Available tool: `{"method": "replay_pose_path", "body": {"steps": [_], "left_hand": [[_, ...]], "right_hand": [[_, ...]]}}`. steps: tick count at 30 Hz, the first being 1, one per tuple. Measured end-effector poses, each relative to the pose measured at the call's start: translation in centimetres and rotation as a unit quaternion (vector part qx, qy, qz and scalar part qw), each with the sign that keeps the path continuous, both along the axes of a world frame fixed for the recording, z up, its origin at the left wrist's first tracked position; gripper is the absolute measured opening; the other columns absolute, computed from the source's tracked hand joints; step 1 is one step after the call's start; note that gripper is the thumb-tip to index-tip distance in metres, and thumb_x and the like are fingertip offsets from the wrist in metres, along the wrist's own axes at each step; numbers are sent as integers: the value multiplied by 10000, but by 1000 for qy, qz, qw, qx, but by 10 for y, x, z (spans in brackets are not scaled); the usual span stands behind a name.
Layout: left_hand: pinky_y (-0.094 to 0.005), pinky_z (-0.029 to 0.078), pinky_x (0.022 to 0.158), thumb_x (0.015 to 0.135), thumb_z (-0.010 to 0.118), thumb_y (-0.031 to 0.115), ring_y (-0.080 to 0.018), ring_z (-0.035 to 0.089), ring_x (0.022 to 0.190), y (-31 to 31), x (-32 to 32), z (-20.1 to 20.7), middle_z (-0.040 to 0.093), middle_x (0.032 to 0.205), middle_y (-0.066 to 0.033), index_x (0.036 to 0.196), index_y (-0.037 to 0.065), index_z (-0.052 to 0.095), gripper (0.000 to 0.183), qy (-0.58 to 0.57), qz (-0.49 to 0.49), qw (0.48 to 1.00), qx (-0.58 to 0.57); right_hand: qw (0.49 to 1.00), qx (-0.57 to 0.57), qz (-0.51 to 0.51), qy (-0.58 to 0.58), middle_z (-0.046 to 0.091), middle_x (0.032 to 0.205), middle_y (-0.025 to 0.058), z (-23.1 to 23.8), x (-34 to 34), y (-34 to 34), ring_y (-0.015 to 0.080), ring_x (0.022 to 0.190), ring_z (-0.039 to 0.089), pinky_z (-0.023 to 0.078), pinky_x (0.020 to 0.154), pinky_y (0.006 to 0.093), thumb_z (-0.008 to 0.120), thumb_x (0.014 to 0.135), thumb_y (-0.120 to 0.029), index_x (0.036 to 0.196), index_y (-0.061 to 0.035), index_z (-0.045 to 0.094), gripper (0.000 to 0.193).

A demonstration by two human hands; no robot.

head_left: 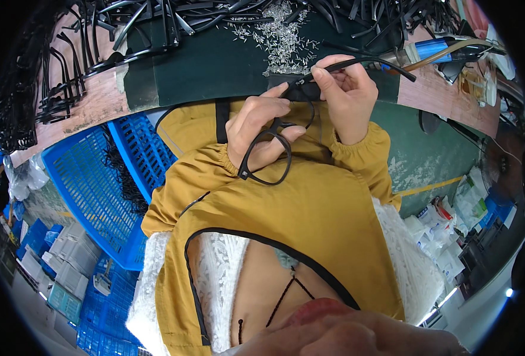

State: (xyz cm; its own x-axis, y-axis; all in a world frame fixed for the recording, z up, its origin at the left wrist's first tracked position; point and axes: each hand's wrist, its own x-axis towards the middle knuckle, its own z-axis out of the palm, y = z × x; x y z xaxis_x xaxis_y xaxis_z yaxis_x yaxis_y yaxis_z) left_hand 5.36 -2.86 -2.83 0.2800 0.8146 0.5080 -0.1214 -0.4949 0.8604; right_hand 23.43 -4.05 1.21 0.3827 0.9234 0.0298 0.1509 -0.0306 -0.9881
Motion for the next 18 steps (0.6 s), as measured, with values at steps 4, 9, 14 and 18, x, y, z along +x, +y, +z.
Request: {"method": "replay_pose_path", "body": {"steps": [4,9,14,18], "left_hand": [[-525,603,968,702,927,81,-310,728,860,2,4,1,695,894,-164,1014,-45,668,425,-23,6,1000,19],[-548,596,974,696,921,56,-295,732,864,-1,5,-2,694,889,-179,988,-52,671,399,-36,7,999,17],[-529,597,977,710,901,21,-305,741,882,-4,5,3,701,918,-185,1004,-43,675,377,-39,10,999,-22],[-355,555,999,829,790,-93,-220,686,1082,-11,1,21,667,1202,-187,1289,5,463,572,-167,-16,953,-252]], "right_hand": [[994,32,-7,-105,701,835,40,-3,-3,1,62,672,626,498,580,216,755,880,22,954,28,702,92],[995,25,-17,-97,717,873,54,-5,-9,-2,65,669,622,506,602,218,755,878,23,939,33,701,82],[999,15,-2,35,697,874,11,-6,-5,-2,39,705,611,516,642,206,748,907,10,998,22,708,101],[992,-38,75,89,685,1025,37,2,10,-1,40,790,637,522,706,193,751,916,0,1054,31,702,150]]}}
